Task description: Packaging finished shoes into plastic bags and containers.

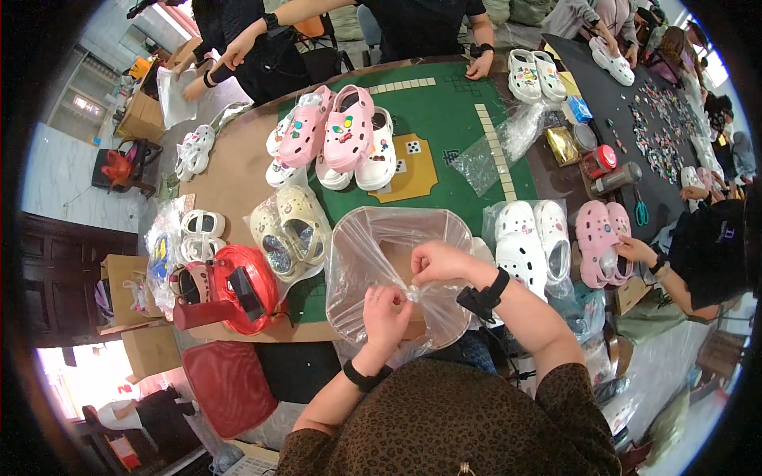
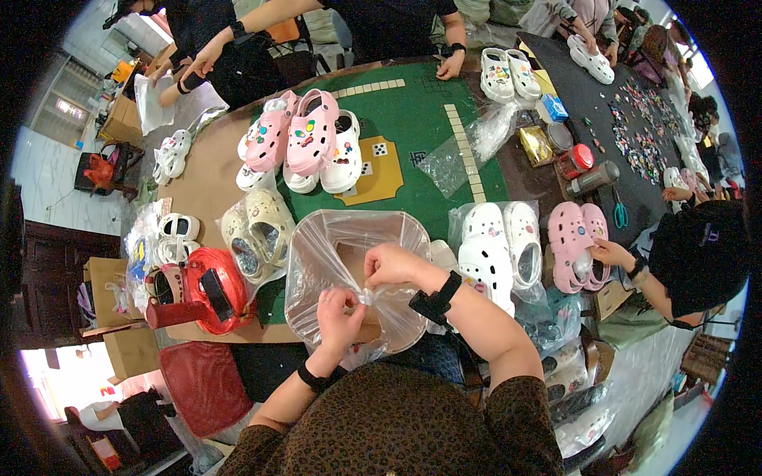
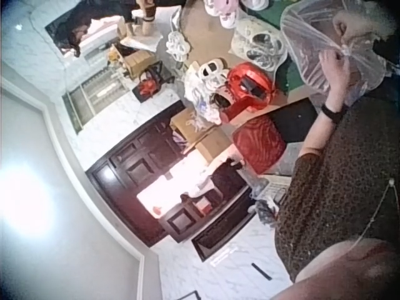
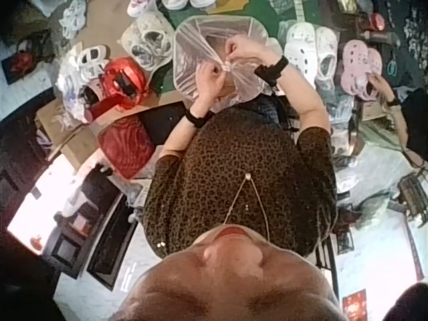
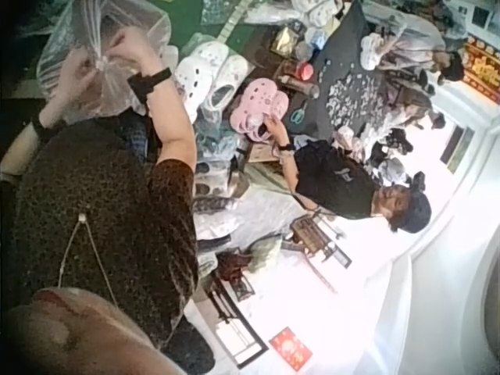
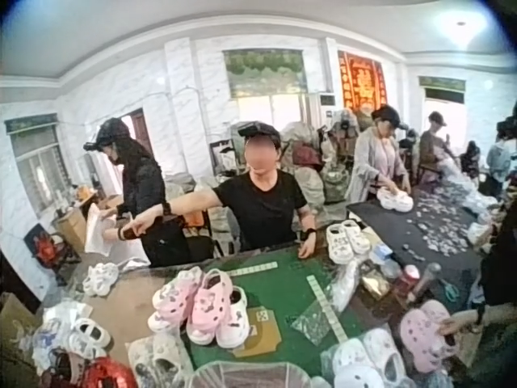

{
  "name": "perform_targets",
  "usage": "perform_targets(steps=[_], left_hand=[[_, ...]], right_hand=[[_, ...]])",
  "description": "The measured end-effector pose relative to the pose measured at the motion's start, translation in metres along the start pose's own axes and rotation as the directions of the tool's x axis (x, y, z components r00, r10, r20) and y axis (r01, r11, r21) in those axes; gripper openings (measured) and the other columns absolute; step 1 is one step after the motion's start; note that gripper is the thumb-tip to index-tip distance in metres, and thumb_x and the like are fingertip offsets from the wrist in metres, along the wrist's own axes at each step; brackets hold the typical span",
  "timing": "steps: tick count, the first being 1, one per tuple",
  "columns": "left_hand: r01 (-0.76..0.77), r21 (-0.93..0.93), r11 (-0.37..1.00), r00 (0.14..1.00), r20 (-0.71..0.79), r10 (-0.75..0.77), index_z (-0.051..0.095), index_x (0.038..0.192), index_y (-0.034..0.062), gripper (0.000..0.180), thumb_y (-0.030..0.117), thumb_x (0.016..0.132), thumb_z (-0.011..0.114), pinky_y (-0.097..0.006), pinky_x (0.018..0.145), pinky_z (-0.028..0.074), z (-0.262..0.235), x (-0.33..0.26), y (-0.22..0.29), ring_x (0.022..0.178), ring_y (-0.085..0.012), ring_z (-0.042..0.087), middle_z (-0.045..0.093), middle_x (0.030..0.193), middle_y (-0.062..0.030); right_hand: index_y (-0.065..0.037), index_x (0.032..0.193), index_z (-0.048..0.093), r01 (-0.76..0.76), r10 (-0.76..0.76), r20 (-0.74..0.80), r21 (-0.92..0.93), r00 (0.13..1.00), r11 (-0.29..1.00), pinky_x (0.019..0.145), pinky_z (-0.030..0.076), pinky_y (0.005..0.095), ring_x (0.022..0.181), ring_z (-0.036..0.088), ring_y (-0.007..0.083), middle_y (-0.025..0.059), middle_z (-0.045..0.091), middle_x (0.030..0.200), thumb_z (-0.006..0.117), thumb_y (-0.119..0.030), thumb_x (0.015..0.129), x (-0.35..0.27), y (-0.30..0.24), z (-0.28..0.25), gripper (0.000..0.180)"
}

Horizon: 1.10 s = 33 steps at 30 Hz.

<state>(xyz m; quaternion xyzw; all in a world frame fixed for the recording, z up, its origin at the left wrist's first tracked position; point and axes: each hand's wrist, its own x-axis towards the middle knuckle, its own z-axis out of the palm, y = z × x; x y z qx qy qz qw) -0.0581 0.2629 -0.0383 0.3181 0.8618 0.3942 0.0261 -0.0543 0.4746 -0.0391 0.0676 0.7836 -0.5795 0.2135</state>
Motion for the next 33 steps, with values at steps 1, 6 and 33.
perform_targets(steps=[1,6,33], left_hand=[[0.000,0.000,1.000,1.000,0.000,0.000,0.061,0.078,0.0073,0.018,0.003,0.065,0.072,-0.037,0.069,0.043,0.000,-0.001,0.002,0.071,-0.0281,0.050,0.057,0.076,-0.0064],[0.277,-0.149,0.949,0.960,-0.007,-0.281,0.064,0.076,0.0037,0.010,0.007,0.072,0.072,-0.036,0.069,0.044,-0.003,-0.002,0.020,0.073,-0.0237,0.054,0.060,0.074,-0.0067],[0.395,-0.506,0.766,0.918,0.207,-0.337,0.061,0.090,0.0030,0.007,0.010,0.090,0.061,-0.023,0.070,0.046,-0.035,0.014,0.021,0.078,-0.0088,0.059,0.070,0.095,-0.0042]], right_hand=[[-0.003,0.078,0.066,0.013,-0.013,-0.001,-0.005,1.000,1.000,0.061,0.050,0.0315,0.067,0.064,0.0184,0.0082,0.068,0.073,0.078,-0.016,0.063,-0.001,-0.001,0.000,0.023],[-0.003,0.077,0.066,0.044,-0.044,-0.022,0.012,0.999,0.999,0.061,0.050,0.0313,0.066,0.064,0.0185,0.0079,0.067,0.073,0.078,-0.015,0.063,-0.006,-0.003,0.002,0.023],[-0.003,0.103,0.072,0.352,-0.173,-0.528,0.259,0.832,0.900,0.069,0.048,0.0243,0.077,0.060,0.0097,0.0052,0.065,0.091,0.067,-0.010,0.086,-0.044,-0.008,0.051,0.019]])
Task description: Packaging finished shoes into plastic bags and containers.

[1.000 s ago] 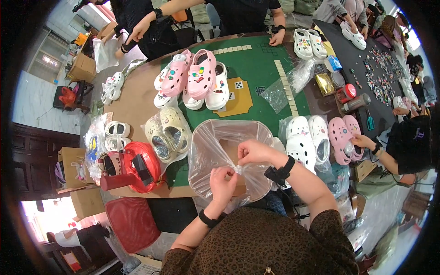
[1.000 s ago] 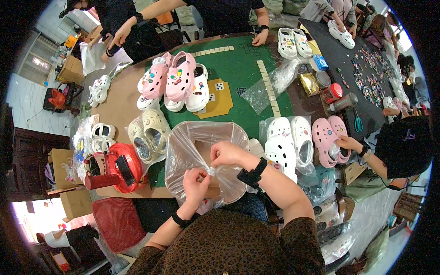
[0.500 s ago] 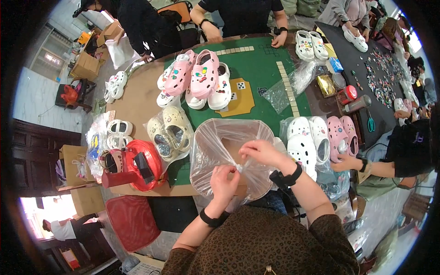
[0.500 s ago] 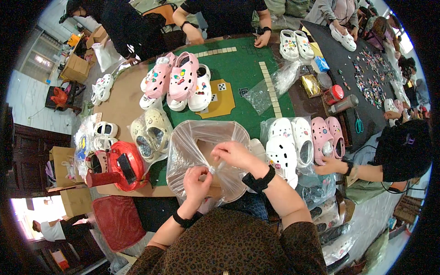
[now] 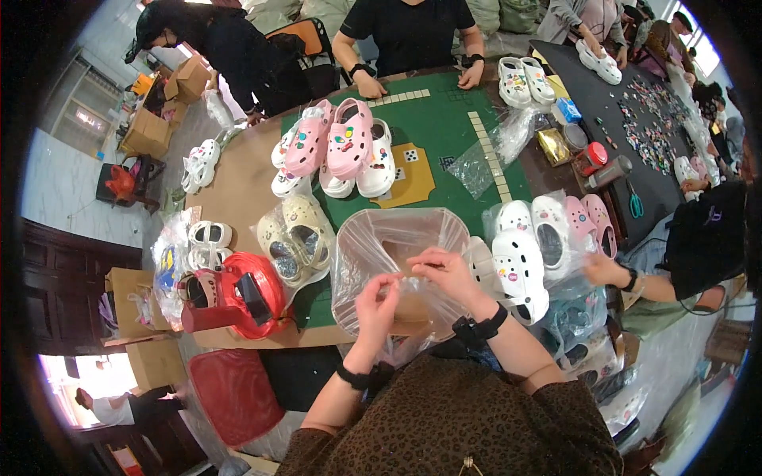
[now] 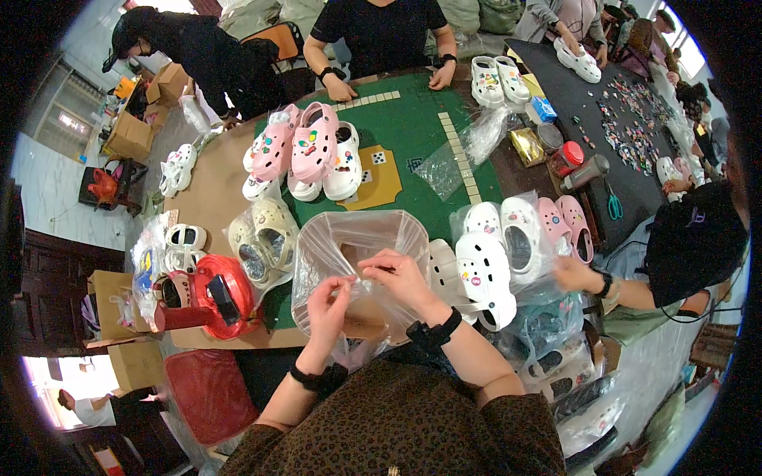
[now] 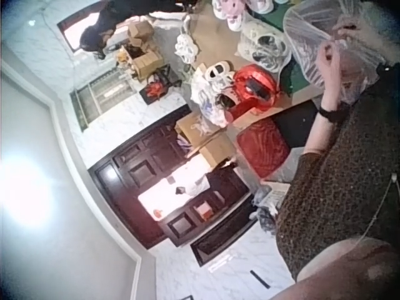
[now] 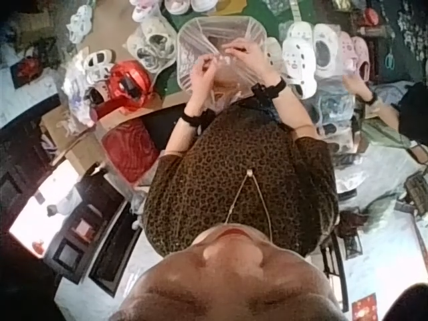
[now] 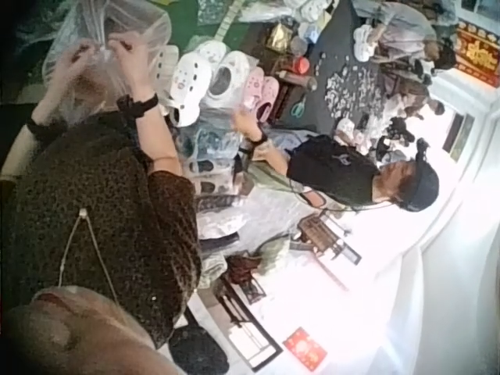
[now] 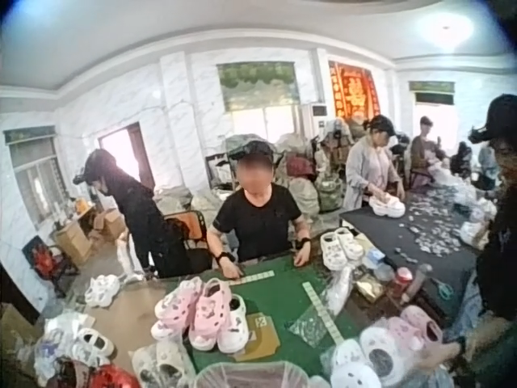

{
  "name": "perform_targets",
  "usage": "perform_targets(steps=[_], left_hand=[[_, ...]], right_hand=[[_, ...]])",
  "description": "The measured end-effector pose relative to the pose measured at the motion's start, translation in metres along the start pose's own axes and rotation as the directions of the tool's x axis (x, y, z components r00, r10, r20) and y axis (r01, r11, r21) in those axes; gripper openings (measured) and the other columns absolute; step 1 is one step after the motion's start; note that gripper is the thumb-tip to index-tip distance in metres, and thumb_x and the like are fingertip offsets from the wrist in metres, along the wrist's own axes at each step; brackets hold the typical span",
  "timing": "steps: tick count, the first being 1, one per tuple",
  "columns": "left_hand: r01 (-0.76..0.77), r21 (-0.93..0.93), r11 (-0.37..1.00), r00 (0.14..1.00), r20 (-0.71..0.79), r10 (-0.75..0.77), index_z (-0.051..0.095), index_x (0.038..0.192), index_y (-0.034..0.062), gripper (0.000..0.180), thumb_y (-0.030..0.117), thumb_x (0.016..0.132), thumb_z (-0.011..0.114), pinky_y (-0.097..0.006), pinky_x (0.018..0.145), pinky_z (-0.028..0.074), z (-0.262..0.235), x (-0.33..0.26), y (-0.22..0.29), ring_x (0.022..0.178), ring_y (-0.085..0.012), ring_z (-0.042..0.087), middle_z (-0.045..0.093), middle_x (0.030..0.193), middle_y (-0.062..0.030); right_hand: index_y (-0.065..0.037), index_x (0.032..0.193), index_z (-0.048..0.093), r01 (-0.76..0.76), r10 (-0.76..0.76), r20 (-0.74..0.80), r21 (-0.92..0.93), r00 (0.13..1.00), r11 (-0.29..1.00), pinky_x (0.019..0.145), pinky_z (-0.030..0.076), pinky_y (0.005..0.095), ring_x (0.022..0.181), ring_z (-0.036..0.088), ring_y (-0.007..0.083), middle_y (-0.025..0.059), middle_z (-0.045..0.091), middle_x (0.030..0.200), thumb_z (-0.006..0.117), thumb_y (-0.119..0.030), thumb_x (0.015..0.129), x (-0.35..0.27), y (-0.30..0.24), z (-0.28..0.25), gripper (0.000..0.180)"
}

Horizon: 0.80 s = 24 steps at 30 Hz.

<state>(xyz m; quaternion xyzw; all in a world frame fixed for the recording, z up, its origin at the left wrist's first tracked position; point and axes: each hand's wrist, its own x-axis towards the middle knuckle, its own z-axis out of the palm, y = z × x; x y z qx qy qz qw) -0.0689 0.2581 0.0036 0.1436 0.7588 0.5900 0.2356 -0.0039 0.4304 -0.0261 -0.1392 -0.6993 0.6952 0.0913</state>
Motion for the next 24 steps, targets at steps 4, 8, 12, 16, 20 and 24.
perform_targets(steps=[4,8,12,16,20,24], left_hand=[[0.045,-0.247,0.968,0.997,0.065,-0.029,0.057,0.100,0.0044,0.011,0.014,0.095,0.055,-0.019,0.066,0.042,0.015,0.019,-0.021,0.076,-0.0051,0.055,0.066,0.088,-0.0023],[0.055,-0.293,0.954,0.998,0.059,-0.039,0.058,0.100,0.0056,0.009,0.013,0.095,0.056,-0.019,0.067,0.041,0.025,0.020,-0.018,0.075,-0.0045,0.053,0.062,0.085,0.0012],[0.061,-0.340,0.938,0.998,0.039,-0.051,0.059,0.102,0.0015,0.010,0.007,0.093,0.057,-0.021,0.075,0.045,0.027,0.020,-0.018,0.083,-0.0057,0.056,0.061,0.088,0.0016],[0.070,-0.301,0.951,0.995,0.087,-0.046,0.065,0.105,0.0028,0.016,0.010,0.092,0.060,-0.021,0.071,0.043,0.023,0.016,-0.007,0.079,-0.0046,0.054,0.063,0.089,0.0032],[0.027,-0.257,0.966,0.993,0.117,0.004,0.066,0.105,0.0012,0.017,0.009,0.091,0.062,-0.021,0.072,0.044,0.019,0.016,-0.010,0.081,-0.0048,0.054,0.063,0.091,0.0028],[-0.015,-0.178,0.984,0.997,0.068,0.027,0.067,0.103,0.0000,0.015,0.008,0.089,0.064,-0.021,0.072,0.044,0.017,0.017,-0.014,0.079,-0.0047,0.054,0.064,0.090,0.0021]], right_hand=[[0.002,0.110,0.067,-0.056,0.069,-0.049,0.229,0.996,0.972,0.068,0.048,0.0236,0.077,0.060,0.0100,0.0046,0.063,0.092,0.067,-0.007,0.086,-0.003,0.006,0.006,0.025],[0.004,0.115,0.063,-0.108,0.136,-0.059,0.349,0.989,0.931,0.078,0.052,0.0243,0.085,0.062,0.0104,0.0055,0.065,0.097,0.065,-0.001,0.085,-0.010,0.007,0.006,0.030],[0.005,0.115,0.062,-0.081,0.117,-0.069,0.392,0.991,0.916,0.081,0.053,0.0248,0.087,0.062,0.0109,0.0065,0.065,0.099,0.065,0.001,0.085,-0.013,0.006,0.007,0.031],[0.004,0.113,0.063,-0.079,0.123,-0.083,0.402,0.989,0.912,0.081,0.053,0.0251,0.087,0.063,0.0115,0.0069,0.066,0.100,0.066,-0.001,0.085,-0.013,0.014,0.007,0.029],[0.004,0.108,0.065,-0.120,0.176,-0.099,0.417,0.979,0.901,0.075,0.052,0.0239,0.084,0.062,0.0107,0.0060,0.067,0.096,0.068,-0.003,0.084,-0.013,0.018,0.007,0.025],[0.003,0.102,0.066,-0.065,0.161,-0.187,0.439,0.969,0.896,0.071,0.050,0.0226,0.079,0.062,0.0094,0.0045,0.067,0.091,0.070,-0.004,0.083,-0.011,0.013,0.012,0.020]])
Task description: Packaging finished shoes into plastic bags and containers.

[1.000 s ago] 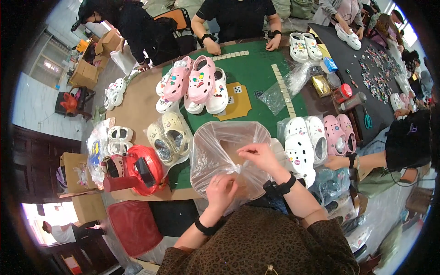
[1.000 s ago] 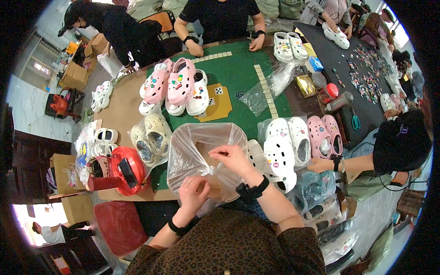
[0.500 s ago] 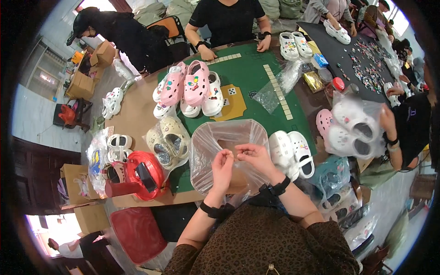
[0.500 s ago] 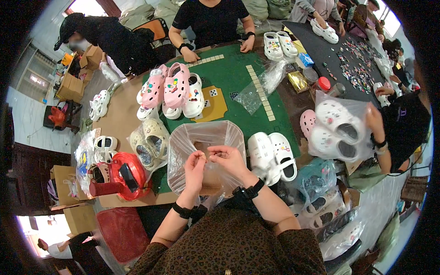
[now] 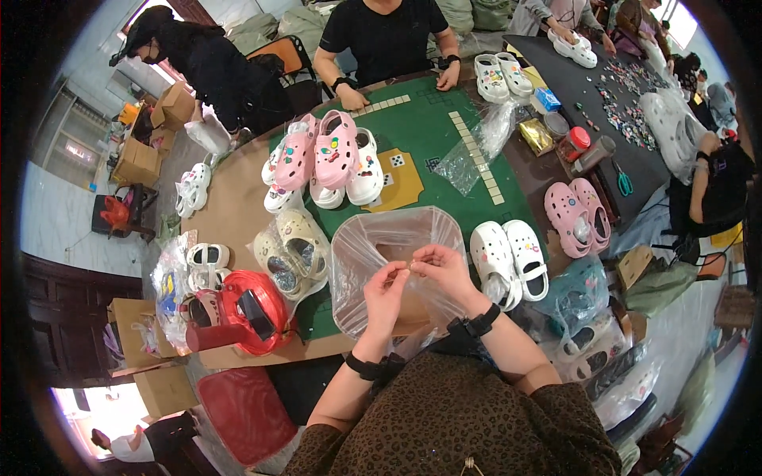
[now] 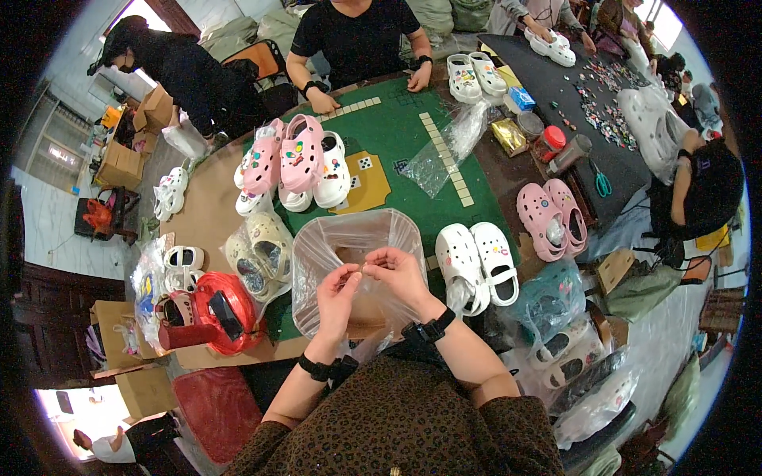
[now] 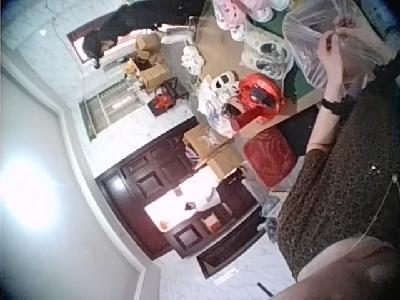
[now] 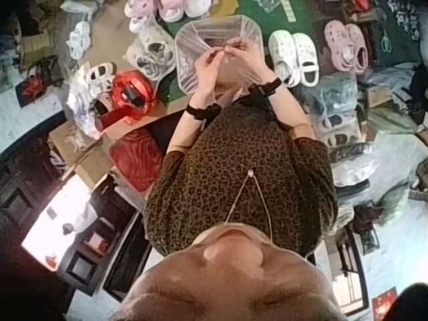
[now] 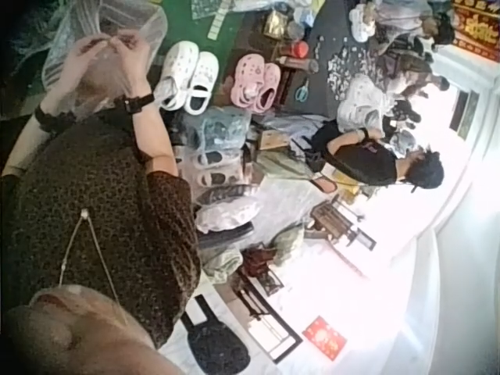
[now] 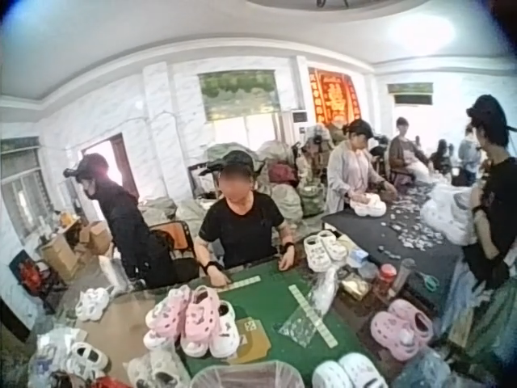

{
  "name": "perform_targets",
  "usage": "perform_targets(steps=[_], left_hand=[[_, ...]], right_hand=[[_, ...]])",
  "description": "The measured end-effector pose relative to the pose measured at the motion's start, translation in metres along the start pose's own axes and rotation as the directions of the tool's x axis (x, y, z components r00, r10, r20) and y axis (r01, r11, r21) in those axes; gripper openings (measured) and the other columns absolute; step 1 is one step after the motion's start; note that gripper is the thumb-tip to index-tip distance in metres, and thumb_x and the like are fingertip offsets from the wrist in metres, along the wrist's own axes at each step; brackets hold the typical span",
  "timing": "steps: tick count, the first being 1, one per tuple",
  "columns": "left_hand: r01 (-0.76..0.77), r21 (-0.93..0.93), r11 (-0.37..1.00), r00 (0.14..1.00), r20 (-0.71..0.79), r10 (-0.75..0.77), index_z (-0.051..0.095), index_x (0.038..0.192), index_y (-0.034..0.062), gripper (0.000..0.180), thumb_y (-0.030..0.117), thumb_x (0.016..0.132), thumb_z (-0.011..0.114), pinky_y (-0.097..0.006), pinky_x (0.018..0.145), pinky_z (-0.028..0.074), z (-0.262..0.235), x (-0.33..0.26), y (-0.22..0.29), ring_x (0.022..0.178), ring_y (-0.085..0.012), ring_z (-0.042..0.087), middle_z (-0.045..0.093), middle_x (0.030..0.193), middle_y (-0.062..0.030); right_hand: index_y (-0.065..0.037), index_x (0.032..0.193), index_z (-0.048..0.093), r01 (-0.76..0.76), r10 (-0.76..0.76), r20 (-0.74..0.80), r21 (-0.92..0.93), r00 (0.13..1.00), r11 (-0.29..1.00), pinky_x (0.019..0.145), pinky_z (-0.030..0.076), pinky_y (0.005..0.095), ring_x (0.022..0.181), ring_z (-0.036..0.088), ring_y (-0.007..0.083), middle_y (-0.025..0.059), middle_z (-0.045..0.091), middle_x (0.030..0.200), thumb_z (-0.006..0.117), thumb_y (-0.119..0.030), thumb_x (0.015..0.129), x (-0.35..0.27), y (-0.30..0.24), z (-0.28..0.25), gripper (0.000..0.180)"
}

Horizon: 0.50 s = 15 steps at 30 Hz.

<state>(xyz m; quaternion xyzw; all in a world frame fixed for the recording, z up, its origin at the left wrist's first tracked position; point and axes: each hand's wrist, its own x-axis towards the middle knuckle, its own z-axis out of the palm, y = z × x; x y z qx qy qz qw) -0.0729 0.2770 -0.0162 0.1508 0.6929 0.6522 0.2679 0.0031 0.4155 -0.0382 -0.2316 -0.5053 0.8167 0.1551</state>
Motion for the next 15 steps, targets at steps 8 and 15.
perform_targets(steps=[8,15], left_hand=[[-0.060,0.135,0.989,0.998,-0.022,0.063,0.067,0.096,-0.0018,0.013,0.007,0.087,0.067,-0.020,0.068,0.044,0.0002,-0.0002,0.0074,0.073,-0.0050,0.053,0.064,0.085,0.0002],[-0.126,0.189,0.974,0.992,0.014,0.126,0.066,0.097,-0.0037,0.013,0.006,0.087,0.065,-0.020,0.067,0.043,-0.0034,0.0014,0.0026,0.074,-0.0053,0.052,0.062,0.086,-0.0007]], right_hand=[[0.001,0.095,0.067,0.040,-0.039,0.022,-0.093,0.999,0.995,0.070,0.050,0.0216,0.076,0.061,0.0079,0.0029,0.068,0.086,0.072,-0.005,0.082,0.0013,0.0022,-0.0025,0.015],[0.000,0.092,0.068,0.055,-0.048,0.047,-0.149,0.998,0.987,0.070,0.050,0.0211,0.076,0.061,0.0063,0.0014,0.068,0.085,0.072,-0.004,0.081,0.0017,-0.0010,-0.0020,0.012]])
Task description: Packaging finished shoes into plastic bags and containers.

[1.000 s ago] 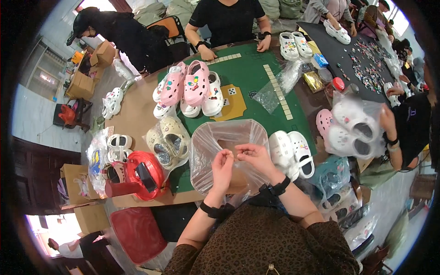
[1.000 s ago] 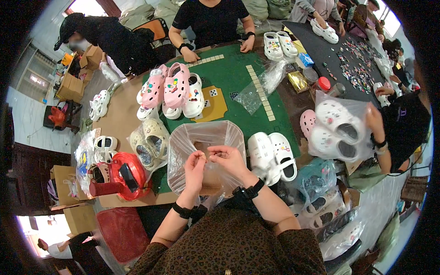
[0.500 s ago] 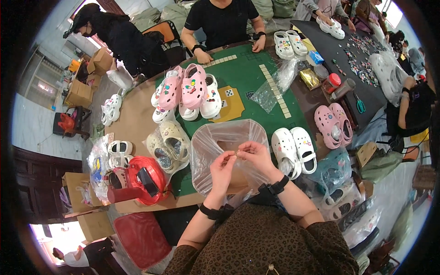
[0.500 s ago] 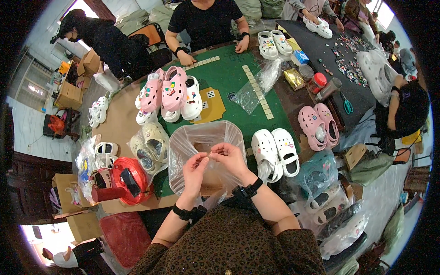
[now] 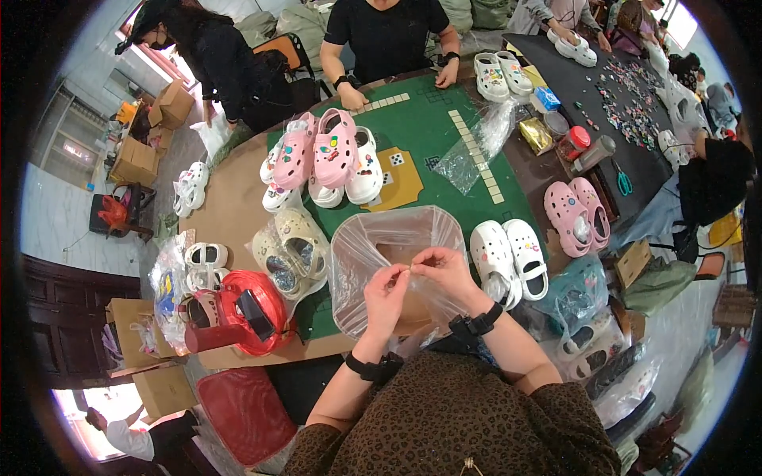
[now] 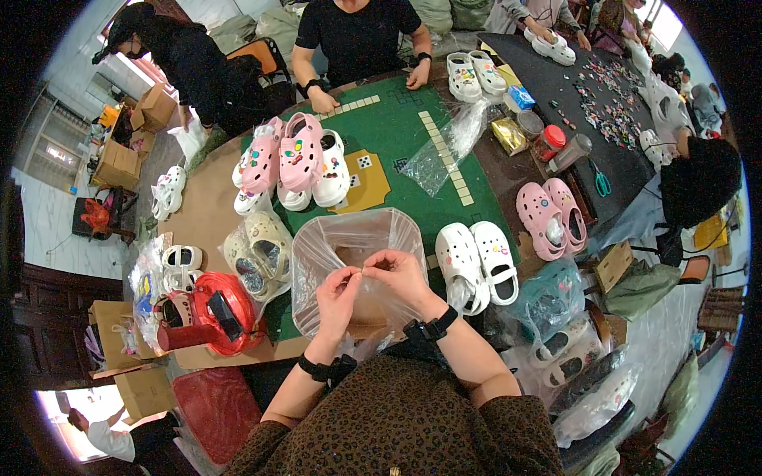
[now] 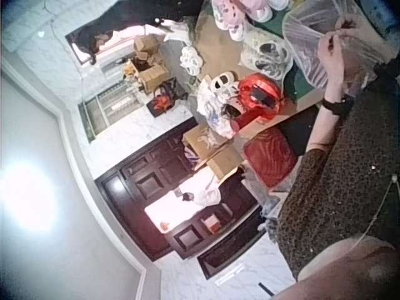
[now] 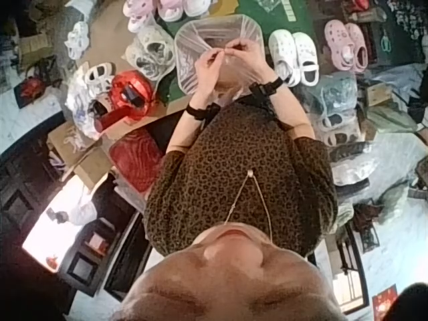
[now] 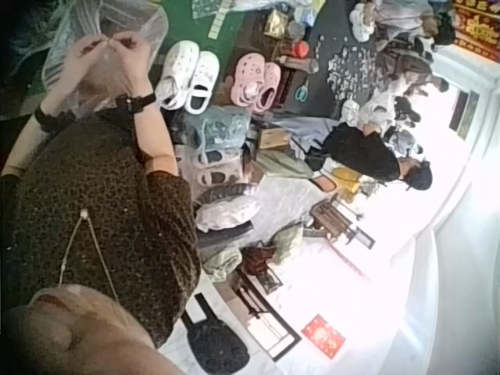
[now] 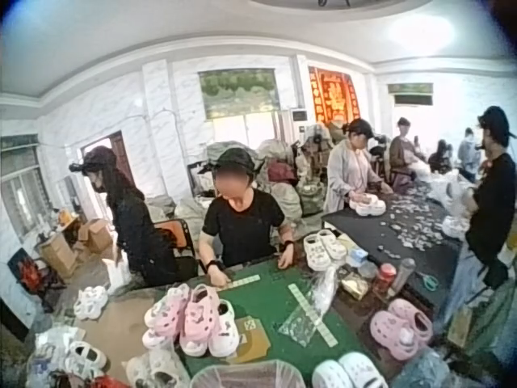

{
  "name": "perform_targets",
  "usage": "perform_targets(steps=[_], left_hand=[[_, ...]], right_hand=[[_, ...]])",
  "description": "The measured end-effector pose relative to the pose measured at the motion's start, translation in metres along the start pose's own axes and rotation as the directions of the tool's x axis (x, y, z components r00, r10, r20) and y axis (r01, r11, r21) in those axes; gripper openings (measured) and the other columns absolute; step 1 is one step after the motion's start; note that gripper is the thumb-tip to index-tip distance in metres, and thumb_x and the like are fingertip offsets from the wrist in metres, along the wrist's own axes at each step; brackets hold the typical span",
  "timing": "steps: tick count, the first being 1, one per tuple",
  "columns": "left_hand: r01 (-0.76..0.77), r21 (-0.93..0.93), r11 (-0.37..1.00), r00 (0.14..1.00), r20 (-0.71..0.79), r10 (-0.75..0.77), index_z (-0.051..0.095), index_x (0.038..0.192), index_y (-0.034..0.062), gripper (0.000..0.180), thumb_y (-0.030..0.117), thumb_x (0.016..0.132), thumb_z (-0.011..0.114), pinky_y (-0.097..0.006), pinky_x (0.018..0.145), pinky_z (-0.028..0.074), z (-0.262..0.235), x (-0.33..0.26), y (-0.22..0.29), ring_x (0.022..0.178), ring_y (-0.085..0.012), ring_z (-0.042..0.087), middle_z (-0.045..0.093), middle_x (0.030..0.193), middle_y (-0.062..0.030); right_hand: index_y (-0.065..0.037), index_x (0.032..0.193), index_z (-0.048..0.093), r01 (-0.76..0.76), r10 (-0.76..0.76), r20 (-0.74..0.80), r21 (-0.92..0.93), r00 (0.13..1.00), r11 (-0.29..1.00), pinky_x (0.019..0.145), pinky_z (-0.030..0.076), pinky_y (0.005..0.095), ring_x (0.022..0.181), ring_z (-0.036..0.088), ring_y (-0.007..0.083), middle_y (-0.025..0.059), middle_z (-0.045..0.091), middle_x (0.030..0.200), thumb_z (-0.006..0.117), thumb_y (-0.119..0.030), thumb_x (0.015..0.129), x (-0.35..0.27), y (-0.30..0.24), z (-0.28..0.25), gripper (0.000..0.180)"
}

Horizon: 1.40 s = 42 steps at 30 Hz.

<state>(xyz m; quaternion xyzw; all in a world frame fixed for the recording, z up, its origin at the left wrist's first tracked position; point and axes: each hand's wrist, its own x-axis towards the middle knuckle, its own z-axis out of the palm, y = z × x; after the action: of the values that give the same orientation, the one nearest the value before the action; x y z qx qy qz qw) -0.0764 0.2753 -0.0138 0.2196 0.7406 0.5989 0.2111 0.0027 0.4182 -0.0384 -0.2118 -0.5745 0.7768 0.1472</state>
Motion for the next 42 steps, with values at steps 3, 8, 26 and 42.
perform_targets(steps=[3,8,26,42], left_hand=[[-0.009,0.003,1.000,1.000,-0.005,0.009,0.066,0.096,-0.0038,0.013,0.006,0.087,0.064,-0.020,0.067,0.043,0.000,0.000,-0.001,0.074,-0.0056,0.052,0.061,0.087,-0.0008],[0.047,-0.009,0.999,0.999,0.003,-0.047,0.066,0.096,-0.0036,0.013,0.006,0.087,0.065,-0.020,0.067,0.043,0.000,0.001,0.004,0.073,-0.0058,0.052,0.061,0.086,-0.0009],[0.100,-0.149,0.984,0.993,0.077,-0.089,0.061,0.103,0.0015,0.017,0.001,0.087,0.064,-0.021,0.072,0.045,-0.004,0.004,-0.005,0.078,-0.0057,0.053,0.060,0.089,0.0010],[0.215,-0.366,0.905,0.972,0.171,-0.161,0.055,0.103,0.0039,0.019,-0.003,0.086,0.063,-0.019,0.072,0.043,-0.004,0.009,-0.007,0.078,-0.0053,0.053,0.058,0.084,0.0023]], right_hand=[[-0.001,0.091,0.069,0.011,-0.011,0.013,0.001,1.000,1.000,0.070,0.049,0.0207,0.076,0.060,0.0057,0.0009,0.068,0.084,0.072,-0.005,0.081,0.000,-0.001,0.000,0.011],[-0.001,0.090,0.069,0.007,-0.006,0.013,-0.045,1.000,0.999,0.070,0.049,0.0208,0.075,0.060,0.0055,0.0006,0.068,0.083,0.073,-0.006,0.081,0.000,0.000,-0.001,0.012],[-0.002,0.100,0.069,-0.191,0.191,0.175,-0.022,0.966,0.981,0.068,0.048,0.0205,0.077,0.058,0.0051,-0.0010,0.066,0.086,0.072,-0.014,0.083,0.003,-0.012,-0.011,0.020],[-0.002,0.098,0.071,-0.027,0.074,0.235,-0.197,0.969,0.980,0.073,0.047,0.0228,0.080,0.058,0.0055,0.0006,0.068,0.088,0.071,-0.017,0.085,0.002,-0.019,-0.010,0.020]])
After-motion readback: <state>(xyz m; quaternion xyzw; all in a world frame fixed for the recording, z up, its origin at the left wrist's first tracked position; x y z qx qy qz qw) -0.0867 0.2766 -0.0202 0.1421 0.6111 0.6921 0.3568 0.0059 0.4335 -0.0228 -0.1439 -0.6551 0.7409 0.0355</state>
